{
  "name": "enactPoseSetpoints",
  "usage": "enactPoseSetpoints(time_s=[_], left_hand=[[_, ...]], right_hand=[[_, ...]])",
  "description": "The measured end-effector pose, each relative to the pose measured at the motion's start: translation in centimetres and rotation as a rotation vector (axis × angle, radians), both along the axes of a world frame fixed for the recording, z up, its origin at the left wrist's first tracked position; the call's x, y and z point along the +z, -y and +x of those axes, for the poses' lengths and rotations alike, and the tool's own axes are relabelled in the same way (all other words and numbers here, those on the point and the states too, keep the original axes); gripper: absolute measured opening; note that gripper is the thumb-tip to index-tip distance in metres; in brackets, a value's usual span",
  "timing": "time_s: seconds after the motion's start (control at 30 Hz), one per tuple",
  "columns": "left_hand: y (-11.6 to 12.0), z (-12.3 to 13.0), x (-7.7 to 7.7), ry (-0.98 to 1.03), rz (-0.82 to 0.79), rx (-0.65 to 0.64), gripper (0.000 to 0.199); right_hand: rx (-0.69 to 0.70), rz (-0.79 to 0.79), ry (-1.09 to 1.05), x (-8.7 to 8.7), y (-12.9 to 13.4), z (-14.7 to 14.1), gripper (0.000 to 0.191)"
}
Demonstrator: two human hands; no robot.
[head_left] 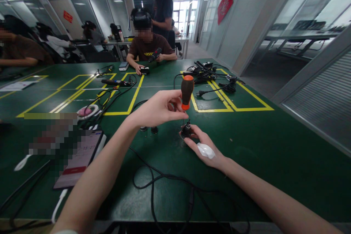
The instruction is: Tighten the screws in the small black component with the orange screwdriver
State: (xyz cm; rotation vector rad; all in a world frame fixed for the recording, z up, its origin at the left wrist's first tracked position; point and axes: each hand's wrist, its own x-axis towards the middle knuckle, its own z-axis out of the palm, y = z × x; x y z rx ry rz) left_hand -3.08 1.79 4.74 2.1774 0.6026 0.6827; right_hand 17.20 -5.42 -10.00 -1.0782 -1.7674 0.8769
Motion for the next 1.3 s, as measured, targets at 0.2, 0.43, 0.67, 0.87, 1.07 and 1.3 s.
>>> enactPoseSetpoints(time_s=[0.2, 0.43, 0.67, 0.87, 1.07, 1.3], left_hand=[[-0.1, 0.0, -0.3, 0.015, 0.011, -0.001, 0.034], [0.2, 0.3, 0.0, 0.023, 0.034, -0.004, 0.027], [0.7, 0.1, 0.4, 0.11, -0.127, -0.049, 0.06], [0.9, 0.1, 0.6, 0.182, -0.149, -0.022, 0.081], [1.1, -0.1, 0.7, 0.196, -0.049, -0.015, 0.089], [0.9, 0.0, 0.1, 0.158, 0.272, 0.121, 0.078]], right_hand=[[0.003, -0.001, 0.0, 0.2, 0.0, 0.0, 0.031], [0.002, 0.001, 0.003, 0.2, 0.1, 0.0, 0.03], [-0.018, -0.023, -0.009, -0.1, 0.0, 0.0, 0.032], [-0.011, -0.015, -0.001, 0.1, 0.1, 0.0, 0.031], [-0.004, -0.013, 0.011, 0.5, 0.1, 0.0, 0.03], [-0.01, -0.016, 0.024, 0.5, 0.2, -0.1, 0.032]])
